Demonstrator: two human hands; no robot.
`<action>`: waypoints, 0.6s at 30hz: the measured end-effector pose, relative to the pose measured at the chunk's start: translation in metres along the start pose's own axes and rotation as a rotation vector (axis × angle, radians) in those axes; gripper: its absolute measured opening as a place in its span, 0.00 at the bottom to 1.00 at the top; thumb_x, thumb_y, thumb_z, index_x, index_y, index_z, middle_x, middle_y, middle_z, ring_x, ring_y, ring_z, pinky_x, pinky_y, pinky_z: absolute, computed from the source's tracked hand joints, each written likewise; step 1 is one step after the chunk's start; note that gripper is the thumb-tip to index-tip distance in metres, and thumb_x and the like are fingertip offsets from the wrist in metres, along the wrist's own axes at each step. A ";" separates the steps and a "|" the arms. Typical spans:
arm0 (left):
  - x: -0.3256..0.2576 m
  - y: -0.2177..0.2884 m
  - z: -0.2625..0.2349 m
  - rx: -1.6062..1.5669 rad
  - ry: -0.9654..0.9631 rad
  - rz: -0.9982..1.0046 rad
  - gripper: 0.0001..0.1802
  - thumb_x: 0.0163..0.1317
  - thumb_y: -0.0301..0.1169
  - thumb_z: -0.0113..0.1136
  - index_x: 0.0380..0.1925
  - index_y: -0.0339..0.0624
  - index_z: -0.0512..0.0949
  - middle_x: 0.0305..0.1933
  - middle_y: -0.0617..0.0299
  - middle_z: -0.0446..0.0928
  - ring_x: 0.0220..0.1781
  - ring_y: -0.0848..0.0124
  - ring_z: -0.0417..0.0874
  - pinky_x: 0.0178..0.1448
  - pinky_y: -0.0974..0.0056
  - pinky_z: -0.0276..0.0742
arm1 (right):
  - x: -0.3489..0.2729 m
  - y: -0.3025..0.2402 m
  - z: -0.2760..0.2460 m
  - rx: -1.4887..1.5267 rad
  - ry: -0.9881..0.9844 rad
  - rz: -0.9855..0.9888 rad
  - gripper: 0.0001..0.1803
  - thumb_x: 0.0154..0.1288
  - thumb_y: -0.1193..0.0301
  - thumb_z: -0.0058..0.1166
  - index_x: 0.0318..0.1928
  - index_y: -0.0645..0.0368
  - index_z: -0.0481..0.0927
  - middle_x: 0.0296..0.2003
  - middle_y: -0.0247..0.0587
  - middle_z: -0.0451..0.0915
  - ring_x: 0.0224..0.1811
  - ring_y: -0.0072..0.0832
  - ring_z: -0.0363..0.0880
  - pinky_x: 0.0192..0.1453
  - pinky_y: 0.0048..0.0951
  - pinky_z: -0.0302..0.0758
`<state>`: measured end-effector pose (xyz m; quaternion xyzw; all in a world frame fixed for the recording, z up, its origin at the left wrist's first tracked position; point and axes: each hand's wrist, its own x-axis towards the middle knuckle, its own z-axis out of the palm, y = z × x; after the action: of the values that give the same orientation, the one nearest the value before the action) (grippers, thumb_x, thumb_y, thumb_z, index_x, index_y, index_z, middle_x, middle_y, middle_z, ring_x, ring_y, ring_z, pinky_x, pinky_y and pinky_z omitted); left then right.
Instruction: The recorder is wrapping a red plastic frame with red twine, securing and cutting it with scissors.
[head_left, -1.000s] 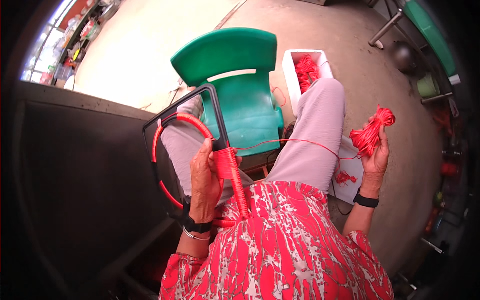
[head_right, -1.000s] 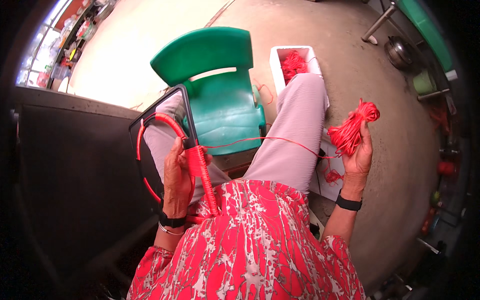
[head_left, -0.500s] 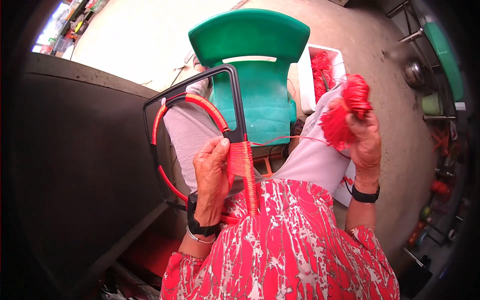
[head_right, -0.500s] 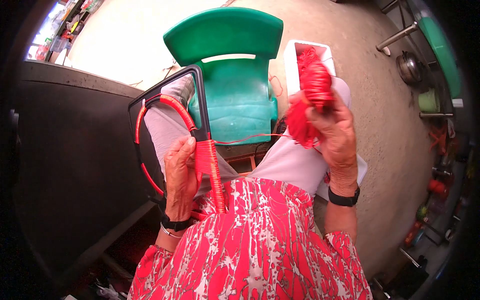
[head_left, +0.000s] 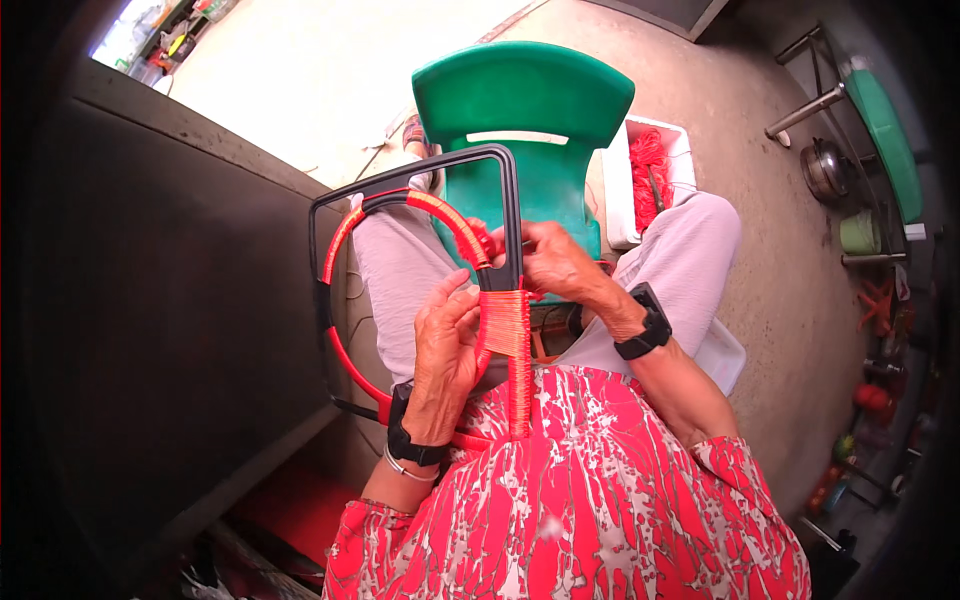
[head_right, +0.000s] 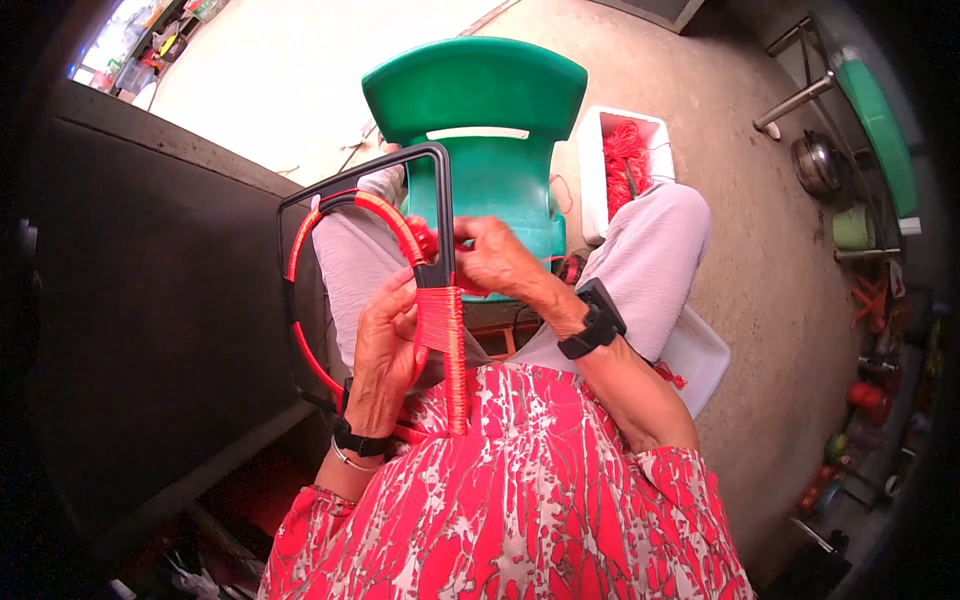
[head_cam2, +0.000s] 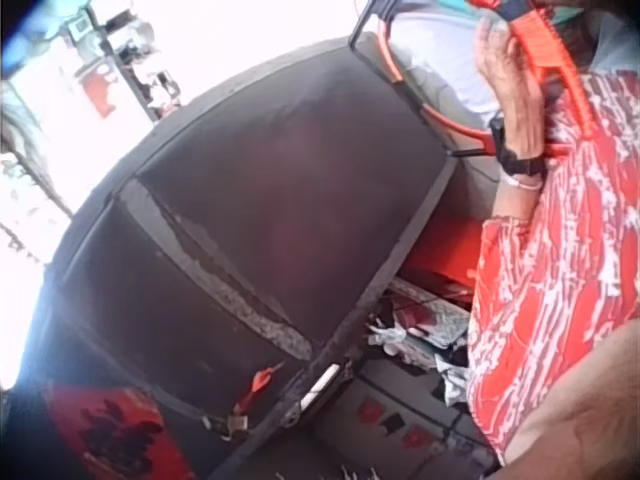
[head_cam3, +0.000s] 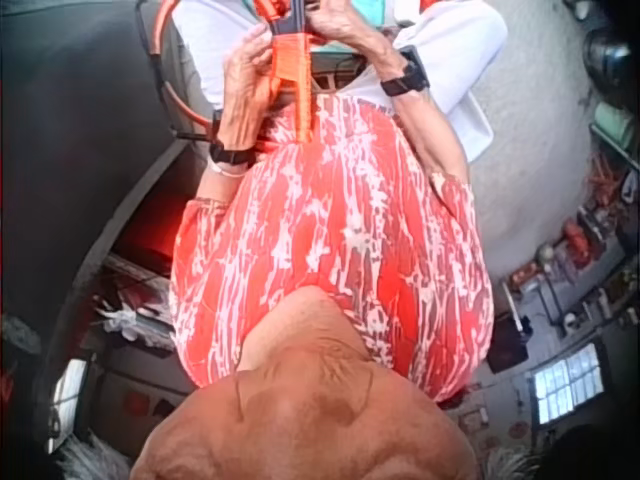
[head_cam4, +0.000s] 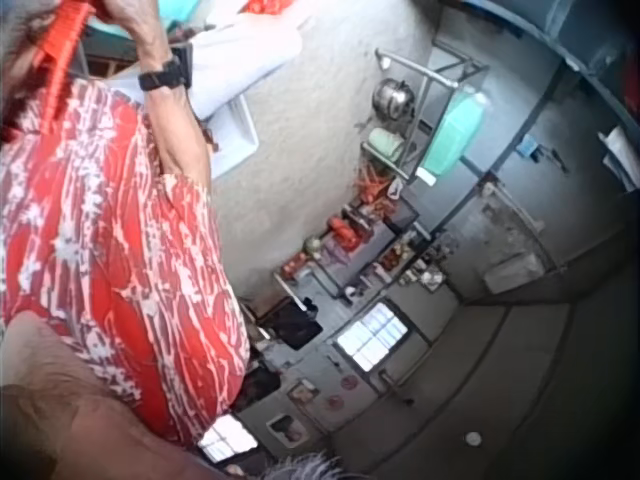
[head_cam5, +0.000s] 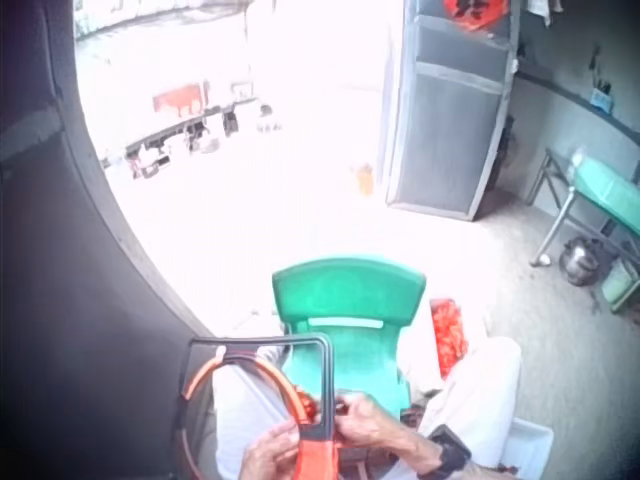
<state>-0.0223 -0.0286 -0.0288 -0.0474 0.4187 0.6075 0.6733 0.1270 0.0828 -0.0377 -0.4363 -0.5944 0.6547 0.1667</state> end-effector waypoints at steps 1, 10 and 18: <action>-0.001 0.002 0.004 0.004 -0.006 0.000 0.16 0.63 0.22 0.52 0.52 0.32 0.69 0.40 0.56 0.78 0.37 0.67 0.82 0.45 0.64 0.83 | 0.003 0.007 0.005 0.001 0.006 -0.004 0.13 0.60 0.74 0.59 0.46 0.61 0.80 0.38 0.37 0.81 0.37 0.21 0.78 0.42 0.25 0.75; 0.002 -0.001 0.013 -0.030 -0.066 0.037 0.17 0.66 0.26 0.53 0.54 0.38 0.68 0.41 0.57 0.78 0.41 0.67 0.82 0.46 0.59 0.85 | 0.003 0.006 0.009 -0.098 -0.082 -0.477 0.15 0.59 0.69 0.59 0.45 0.64 0.79 0.44 0.43 0.78 0.48 0.36 0.76 0.55 0.34 0.71; -0.008 -0.006 0.011 0.055 -0.006 0.347 0.07 0.67 0.29 0.55 0.44 0.43 0.72 0.29 0.65 0.77 0.27 0.78 0.77 0.29 0.74 0.74 | -0.087 -0.004 -0.010 0.172 -0.047 0.183 0.12 0.68 0.68 0.51 0.40 0.65 0.81 0.26 0.35 0.79 0.26 0.19 0.76 0.32 0.20 0.74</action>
<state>-0.0113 -0.0304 -0.0194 0.0459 0.4352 0.7029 0.5608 0.1824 0.0262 -0.0005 -0.4571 -0.4975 0.7259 0.1292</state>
